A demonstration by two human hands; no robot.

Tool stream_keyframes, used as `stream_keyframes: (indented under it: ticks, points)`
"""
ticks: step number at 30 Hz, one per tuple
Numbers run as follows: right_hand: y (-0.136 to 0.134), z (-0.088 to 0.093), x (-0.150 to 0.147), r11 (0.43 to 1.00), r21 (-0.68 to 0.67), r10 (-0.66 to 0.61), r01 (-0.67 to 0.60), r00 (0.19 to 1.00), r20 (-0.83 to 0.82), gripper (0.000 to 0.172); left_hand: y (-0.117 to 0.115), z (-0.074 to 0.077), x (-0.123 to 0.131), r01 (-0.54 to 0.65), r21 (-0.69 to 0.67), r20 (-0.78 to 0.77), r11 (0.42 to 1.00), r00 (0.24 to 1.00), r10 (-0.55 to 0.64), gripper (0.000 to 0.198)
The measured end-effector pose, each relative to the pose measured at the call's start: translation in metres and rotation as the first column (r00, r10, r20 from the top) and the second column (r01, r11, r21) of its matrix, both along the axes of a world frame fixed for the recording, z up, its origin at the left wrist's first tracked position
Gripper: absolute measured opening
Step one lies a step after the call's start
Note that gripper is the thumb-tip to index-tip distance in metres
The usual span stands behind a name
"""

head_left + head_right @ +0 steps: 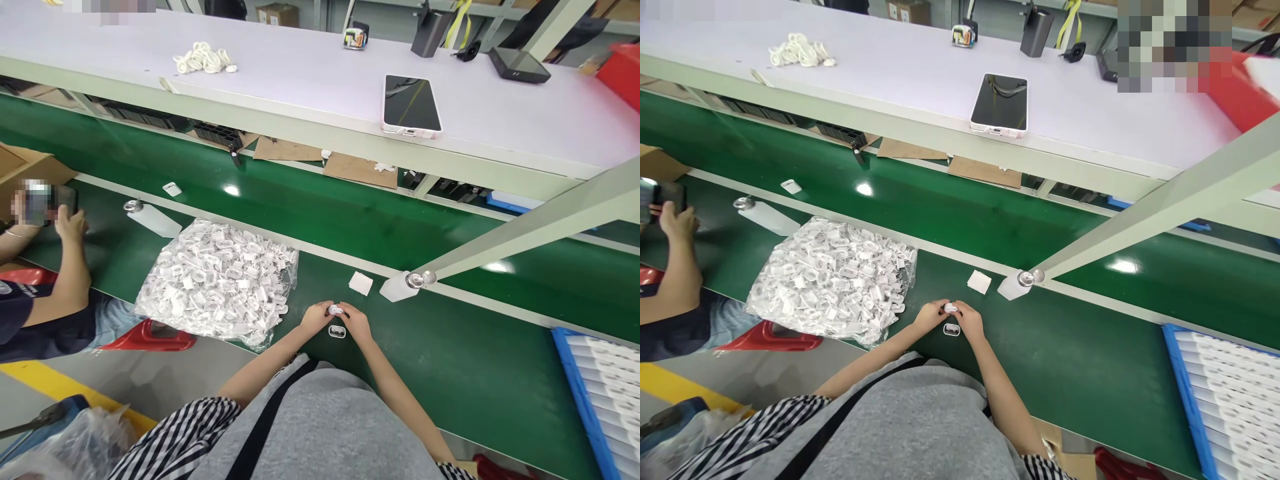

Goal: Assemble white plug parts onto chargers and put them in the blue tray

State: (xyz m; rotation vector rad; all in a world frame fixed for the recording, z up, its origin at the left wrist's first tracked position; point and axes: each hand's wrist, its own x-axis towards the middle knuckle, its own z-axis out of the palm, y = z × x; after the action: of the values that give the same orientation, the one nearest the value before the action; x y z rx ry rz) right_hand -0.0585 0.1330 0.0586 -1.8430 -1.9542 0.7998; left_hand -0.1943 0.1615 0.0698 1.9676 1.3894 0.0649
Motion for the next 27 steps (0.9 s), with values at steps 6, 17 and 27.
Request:
stream_keyframes:
  ticks: [6,17,27]
  points:
    - [0.001,0.003,0.003,0.998,-0.054,0.039,-0.034,0.994,0.099,0.030,0.007,0.011,0.002,0.199,0.014,-0.191,0.980,0.962,-0.193,0.028]
    - [0.011,0.018,0.001,0.979,-0.143,0.178,-0.149,0.958,0.226,0.023,0.021,0.023,0.016,0.401,-0.036,-0.353,0.915,0.852,-0.387,0.021]
    - [-0.003,0.009,0.001,0.976,-0.140,0.198,-0.167,0.947,0.253,0.027,0.019,0.018,0.005,0.505,-0.034,-0.354,0.863,0.801,-0.483,0.024]
